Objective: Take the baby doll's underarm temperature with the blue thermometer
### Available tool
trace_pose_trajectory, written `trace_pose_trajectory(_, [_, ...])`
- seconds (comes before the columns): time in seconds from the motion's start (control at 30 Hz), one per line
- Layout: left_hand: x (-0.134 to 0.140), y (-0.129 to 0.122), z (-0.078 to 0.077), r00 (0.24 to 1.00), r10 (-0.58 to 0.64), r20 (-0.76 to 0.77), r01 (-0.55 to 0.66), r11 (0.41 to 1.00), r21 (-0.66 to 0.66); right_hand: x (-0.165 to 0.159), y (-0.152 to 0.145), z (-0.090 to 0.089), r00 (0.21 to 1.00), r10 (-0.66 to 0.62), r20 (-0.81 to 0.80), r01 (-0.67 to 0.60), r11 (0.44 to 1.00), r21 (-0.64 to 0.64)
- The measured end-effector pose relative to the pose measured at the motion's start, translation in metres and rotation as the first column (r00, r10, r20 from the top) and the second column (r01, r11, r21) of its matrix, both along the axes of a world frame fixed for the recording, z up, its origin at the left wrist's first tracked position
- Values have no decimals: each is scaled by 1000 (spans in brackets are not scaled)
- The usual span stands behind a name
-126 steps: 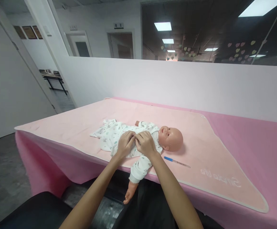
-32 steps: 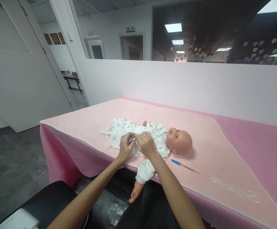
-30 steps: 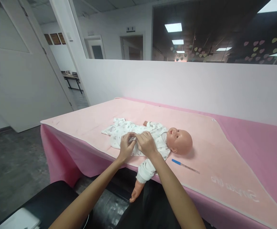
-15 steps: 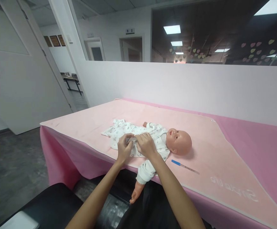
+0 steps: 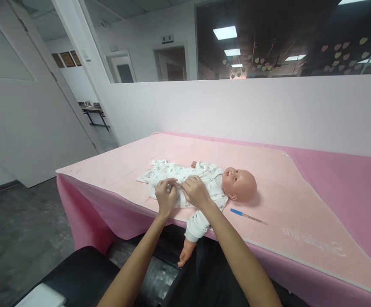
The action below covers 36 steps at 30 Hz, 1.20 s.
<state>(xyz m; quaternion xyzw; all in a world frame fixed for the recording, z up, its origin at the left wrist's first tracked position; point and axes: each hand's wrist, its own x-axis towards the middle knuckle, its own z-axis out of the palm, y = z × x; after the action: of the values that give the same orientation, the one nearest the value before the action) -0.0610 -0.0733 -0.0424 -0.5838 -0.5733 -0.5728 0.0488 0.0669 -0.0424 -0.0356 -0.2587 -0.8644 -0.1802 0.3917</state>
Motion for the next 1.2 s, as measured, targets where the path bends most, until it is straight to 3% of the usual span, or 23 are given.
trace_pose_trajectory(0.27, [4,0,6,985,0,-175,-19,994,-105,0,0,-1,998,15,-67,-18,999,-34])
trace_pose_trajectory(0.6, [7,2,5,970,11,-244,-43,991,-126,0,-2,2,996,50,-80,-59,992,-109])
trace_pose_trajectory(1.0, [5,2,5,988,-81,-131,69,993,-95,1,-2,2,994,29,-107,-41,992,-116])
trace_pose_trajectory(1.2, [5,-1,7,979,-107,-171,84,987,-134,1,-1,0,988,58,-145,-74,992,-107])
